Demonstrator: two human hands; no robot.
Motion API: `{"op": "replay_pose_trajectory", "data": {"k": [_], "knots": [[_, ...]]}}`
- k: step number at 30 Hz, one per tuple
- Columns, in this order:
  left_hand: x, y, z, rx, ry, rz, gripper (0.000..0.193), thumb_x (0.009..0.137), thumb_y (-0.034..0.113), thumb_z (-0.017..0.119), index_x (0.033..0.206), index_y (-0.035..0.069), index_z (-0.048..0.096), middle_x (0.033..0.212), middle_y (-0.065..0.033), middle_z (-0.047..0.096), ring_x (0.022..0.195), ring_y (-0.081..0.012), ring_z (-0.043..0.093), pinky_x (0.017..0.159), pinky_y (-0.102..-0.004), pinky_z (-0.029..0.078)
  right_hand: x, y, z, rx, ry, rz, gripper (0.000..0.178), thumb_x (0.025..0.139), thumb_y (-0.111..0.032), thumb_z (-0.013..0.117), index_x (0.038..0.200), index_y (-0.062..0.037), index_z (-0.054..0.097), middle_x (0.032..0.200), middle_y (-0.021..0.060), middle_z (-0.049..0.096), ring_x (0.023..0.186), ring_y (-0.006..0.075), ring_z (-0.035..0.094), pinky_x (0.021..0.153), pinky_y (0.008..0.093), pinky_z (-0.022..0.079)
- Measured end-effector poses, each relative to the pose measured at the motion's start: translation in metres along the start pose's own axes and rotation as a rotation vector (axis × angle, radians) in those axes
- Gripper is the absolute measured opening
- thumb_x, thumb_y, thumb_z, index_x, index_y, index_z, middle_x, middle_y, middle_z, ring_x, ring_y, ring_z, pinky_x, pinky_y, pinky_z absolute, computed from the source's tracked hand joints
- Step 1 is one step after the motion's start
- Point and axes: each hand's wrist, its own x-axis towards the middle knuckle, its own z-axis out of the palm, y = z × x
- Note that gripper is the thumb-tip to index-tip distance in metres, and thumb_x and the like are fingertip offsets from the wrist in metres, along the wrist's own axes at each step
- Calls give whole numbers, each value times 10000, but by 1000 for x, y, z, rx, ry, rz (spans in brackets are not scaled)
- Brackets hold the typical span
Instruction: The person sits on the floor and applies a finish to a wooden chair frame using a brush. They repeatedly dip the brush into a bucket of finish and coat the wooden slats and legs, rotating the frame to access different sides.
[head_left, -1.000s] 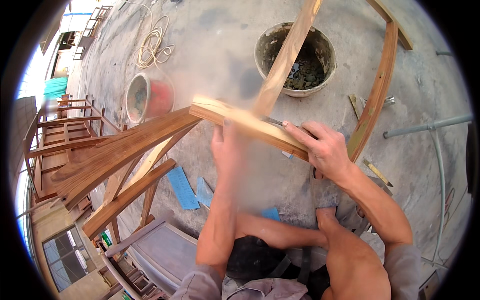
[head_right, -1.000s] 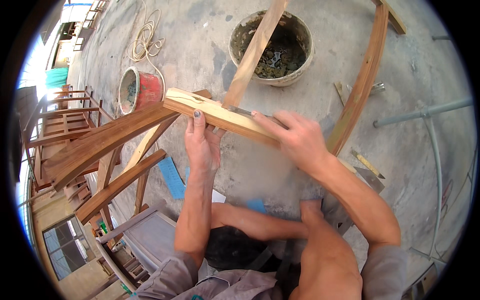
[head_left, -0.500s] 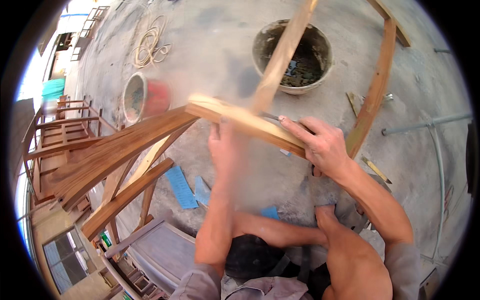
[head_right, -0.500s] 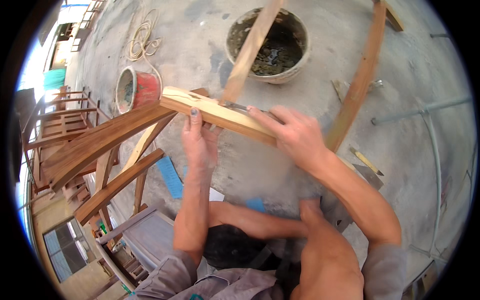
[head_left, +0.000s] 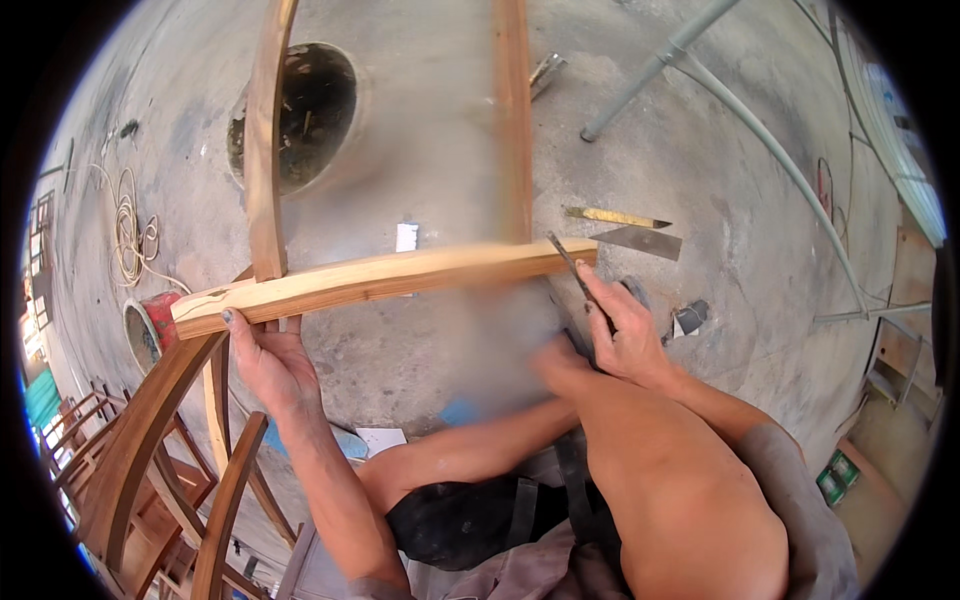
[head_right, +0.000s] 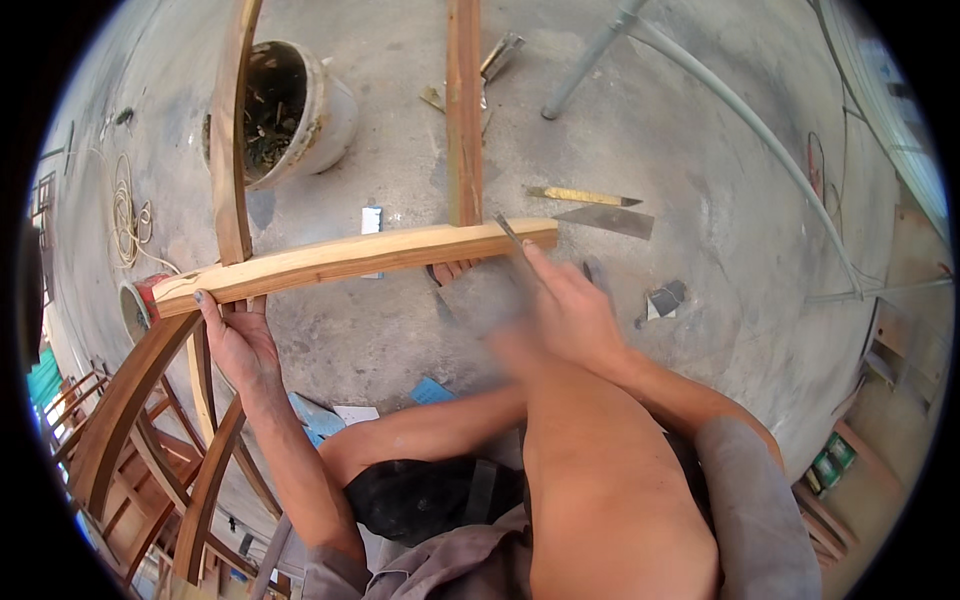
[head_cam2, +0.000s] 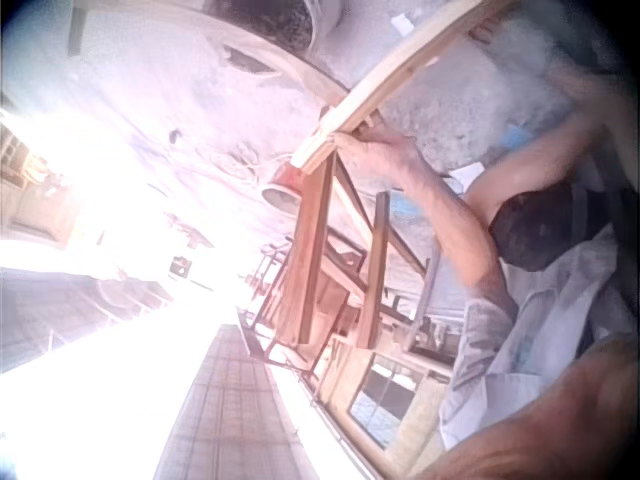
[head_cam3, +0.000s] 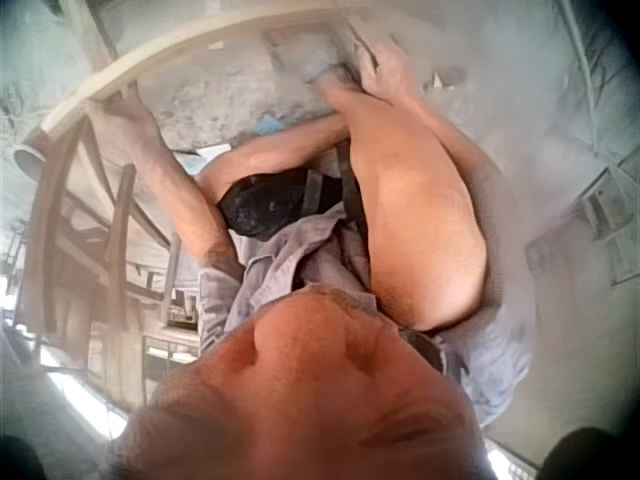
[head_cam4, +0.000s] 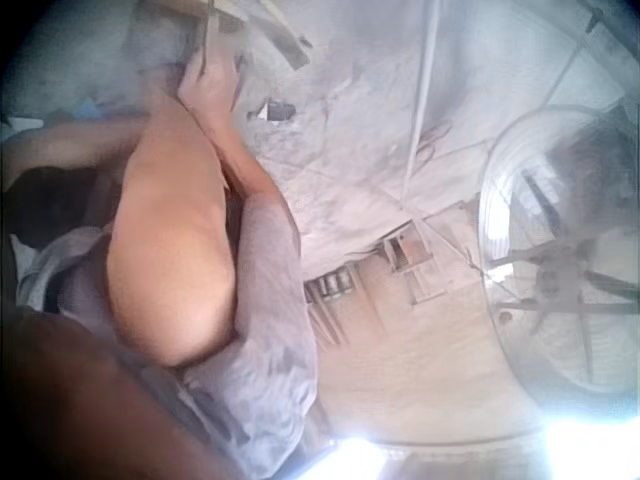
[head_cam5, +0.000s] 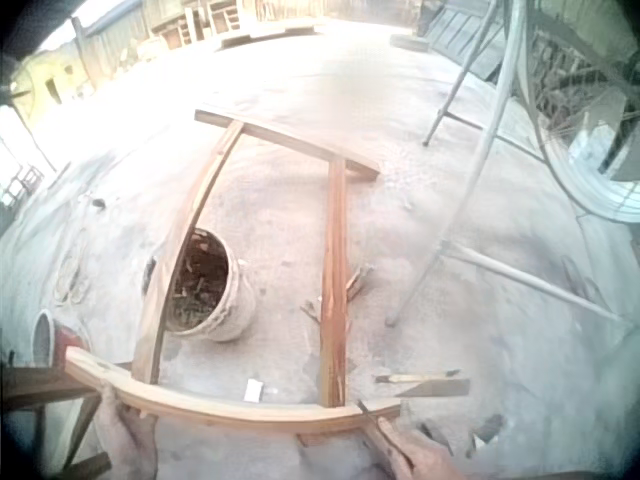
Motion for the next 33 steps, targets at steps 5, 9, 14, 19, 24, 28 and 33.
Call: {"op": "replay_pose_trajectory", "data": {"k": [5, 9, 14, 19, 24, 28, 33], "knots": [[1, -4, -1, -10, 4, -3, 525, 1094, 356, 485, 1485, 19, 391, 1477, -191, 467, 1377, -338, 475, 1141, -587, 436, -12, 16, 12, 30, 4, 16, 586, 898, 62, 581, 1464, -87, 557, 901, 166, 579, 749, 324, 569, 725, 386, 507], [-3, -3, 3, 7, 0, -5, 525, 1094, 361, 484, 1491, 30, 393, 1490, -191, 461, 1382, -333, 471, 1145, -594, 420, -13, 24, 20, 63, -13, -63, 602, 884, 69, 588, 1461, -98, 562, 900, 164, 570, 742, 325, 564, 703, 394, 508], [-4, -9, 4, -12, 30, -6, 525, 1089, 364, 499, 1492, 43, 398, 1486, -154, 467, 1376, -313, 472, 1119, -594, 436, -5, 28, 18, 75, 20, -124, 582, 889, 70, 591, 1452, -75, 566, 909, 175, 576, 755, 349, 586, 705, 409, 514], [-4, -5, 3, -32, 30, -6, 569, 1062, 422, 546, 1464, 45, 405, 1436, -133, 494, 1324, -295, 508, 1073, -567, 472, -9, 20, 13, 84, 46, -184, 546, 897, 54, 598, 1436, -23, 557, 924, 193, 582, 782, 363, 604, 729, 419, 521], [-6, -1, 3, -39, 29, -13, 638, 1035, 467, 583, 1479, 57, 380, 1442, -141, 473, 1330, -313, 497, 1083, -568, 458, 17, -1, 13, 169, 77, -32, 470, 922, -16, 618, 1389, -14, 568, 1109, 242, 651, 962, 432, 653, 812, 430, 542], [-3, 1, 1, -40, 30, -18, 671, 1028, 472, 592, 1507, 68, 354, 1469, -130, 450, 1339, -317, 485, 1087, -576, 446, 54, -26, 22, 211, -6, -270, 509, 921, 21, 614, 1422, 29, 523, 1053, 217, 664, 892, 334, 679, 825, 398, 540], [-5, -10, 3, -8, 14, -26, 664, 1038, 498, 558, 1518, 89, 350, 1469, -126, 463, 1348, -307, 482, 1085, -577, 433, 80, -64, 40, 248, 21, -437, 462, 890, 28, 612, 1350, 25, 572, 1137, 237, 660, 1019, 406, 659, 891, 405, 546]]}}
